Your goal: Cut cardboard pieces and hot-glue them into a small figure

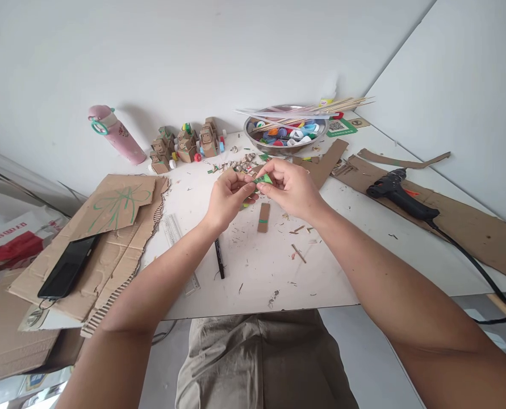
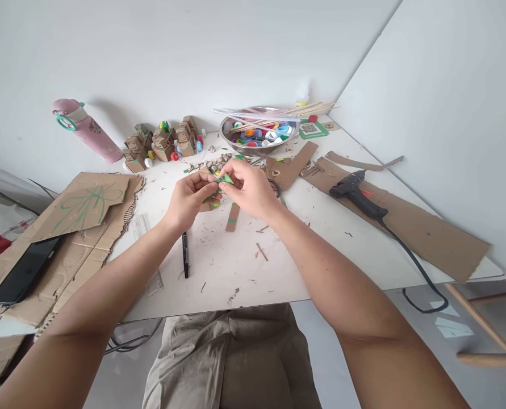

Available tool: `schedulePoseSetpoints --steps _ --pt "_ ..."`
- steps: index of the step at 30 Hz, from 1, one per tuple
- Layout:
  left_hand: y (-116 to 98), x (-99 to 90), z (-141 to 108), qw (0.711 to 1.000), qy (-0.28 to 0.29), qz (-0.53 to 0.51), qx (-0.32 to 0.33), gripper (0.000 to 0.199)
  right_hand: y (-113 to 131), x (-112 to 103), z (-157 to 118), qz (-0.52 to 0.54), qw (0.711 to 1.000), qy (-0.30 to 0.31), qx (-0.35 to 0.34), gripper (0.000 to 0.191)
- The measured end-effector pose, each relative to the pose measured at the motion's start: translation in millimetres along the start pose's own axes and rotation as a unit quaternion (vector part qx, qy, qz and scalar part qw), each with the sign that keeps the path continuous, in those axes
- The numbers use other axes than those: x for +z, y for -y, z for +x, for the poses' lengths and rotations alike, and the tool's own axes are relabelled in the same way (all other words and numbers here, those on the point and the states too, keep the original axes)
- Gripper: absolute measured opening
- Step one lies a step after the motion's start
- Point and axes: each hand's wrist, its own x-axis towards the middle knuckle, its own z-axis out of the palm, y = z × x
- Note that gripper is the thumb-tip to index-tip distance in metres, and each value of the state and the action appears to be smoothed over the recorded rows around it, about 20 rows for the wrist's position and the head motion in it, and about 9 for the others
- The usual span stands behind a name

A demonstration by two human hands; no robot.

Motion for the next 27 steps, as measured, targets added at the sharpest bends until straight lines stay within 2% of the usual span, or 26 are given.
schedulePoseSetpoints --steps 7,14,19,21,24,27 --pt "-0.5 2.1 1.3 0.999 -0.018 0.008 0.041 0.023 3.4 4.0 -3.0 0.012 1.000 -0.006 -0.013 0.019" --pt "-0.2 5.7 -1.2 0.998 -0.042 0.020 0.047 0.027 3.4 10.2 -8.7 -0.092 0.993 -0.052 -0.050 0.008" --pt "2.5 5.5 -2.4 0.995 -0.067 0.026 0.064 0.029 1.2 16.6 -11.4 -0.113 0.989 -0.071 -0.066 0.007" --pt "3.6 4.6 -2.0 0.995 -0.074 0.022 0.067 0.029 2.3 18.2 -12.5 -0.107 0.988 -0.077 -0.077 0.012" --pt "4.9 2.5 -0.9 0.994 -0.078 0.011 0.076 0.029 5.5 17.7 -12.6 -0.069 0.991 -0.077 -0.082 0.035" --pt "6.1 0.3 -0.1 0.993 -0.076 0.006 0.090 0.033 6.4 15.6 -8.8 0.016 0.996 -0.076 -0.034 0.060"
